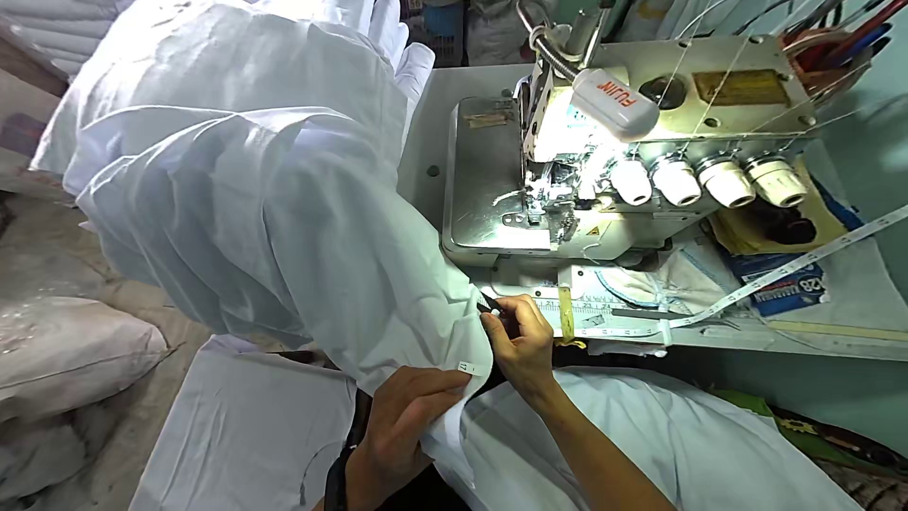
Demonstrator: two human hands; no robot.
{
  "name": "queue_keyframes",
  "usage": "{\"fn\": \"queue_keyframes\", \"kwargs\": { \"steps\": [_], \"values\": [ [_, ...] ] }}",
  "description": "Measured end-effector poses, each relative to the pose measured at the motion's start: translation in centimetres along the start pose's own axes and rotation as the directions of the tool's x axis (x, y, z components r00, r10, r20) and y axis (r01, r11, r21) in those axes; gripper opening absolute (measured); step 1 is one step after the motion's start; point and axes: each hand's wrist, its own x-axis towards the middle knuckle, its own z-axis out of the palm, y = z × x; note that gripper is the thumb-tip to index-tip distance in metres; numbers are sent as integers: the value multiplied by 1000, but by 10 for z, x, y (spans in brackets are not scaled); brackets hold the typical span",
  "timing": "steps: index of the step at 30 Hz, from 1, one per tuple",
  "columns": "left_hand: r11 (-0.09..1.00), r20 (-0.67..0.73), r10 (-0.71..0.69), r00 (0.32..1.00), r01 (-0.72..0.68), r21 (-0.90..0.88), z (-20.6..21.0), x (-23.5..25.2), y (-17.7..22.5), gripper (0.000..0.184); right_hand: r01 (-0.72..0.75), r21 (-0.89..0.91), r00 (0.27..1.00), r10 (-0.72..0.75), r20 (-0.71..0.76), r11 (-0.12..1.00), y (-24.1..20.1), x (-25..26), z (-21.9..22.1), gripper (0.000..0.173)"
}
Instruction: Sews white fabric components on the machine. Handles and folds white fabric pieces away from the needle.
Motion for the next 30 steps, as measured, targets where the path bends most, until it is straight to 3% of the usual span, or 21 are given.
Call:
{"fn": "queue_keyframes", "kwargs": {
  "steps": [4, 8, 13, 20, 26, 30],
  "values": [
    [999, -63, -34, 997, 31, -45, -4, 5, 15, 3, -66, 79, 997, 63, 46, 995, -3, 1, 0, 21],
    [995, 88, 47, 995, -39, -90, -2, 14, 19, 4, -83, 385, 994, 106, -38, 919, -21, 5, -4, 21],
    [993, 85, 36, 996, -26, -118, -3, 18, 24, 6, -175, 585, 942, 308, -135, 792, -38, 16, -27, 11],
    [987, 171, 60, 983, -32, -160, 6, 21, 17, 8, -74, 543, 967, 193, -166, 836, -42, 17, -42, 11],
    [985, 36, -6, 999, 12, -174, -1, 25, 23, 8, -96, 478, 989, 138, -53, 873, -36, 11, -45, 18],
    [972, 18, -55, 998, 57, -227, -10, 25, 32, 7, -106, 462, 994, 108, 22, 880, -33, -4, -46, 20]
  ]
}}
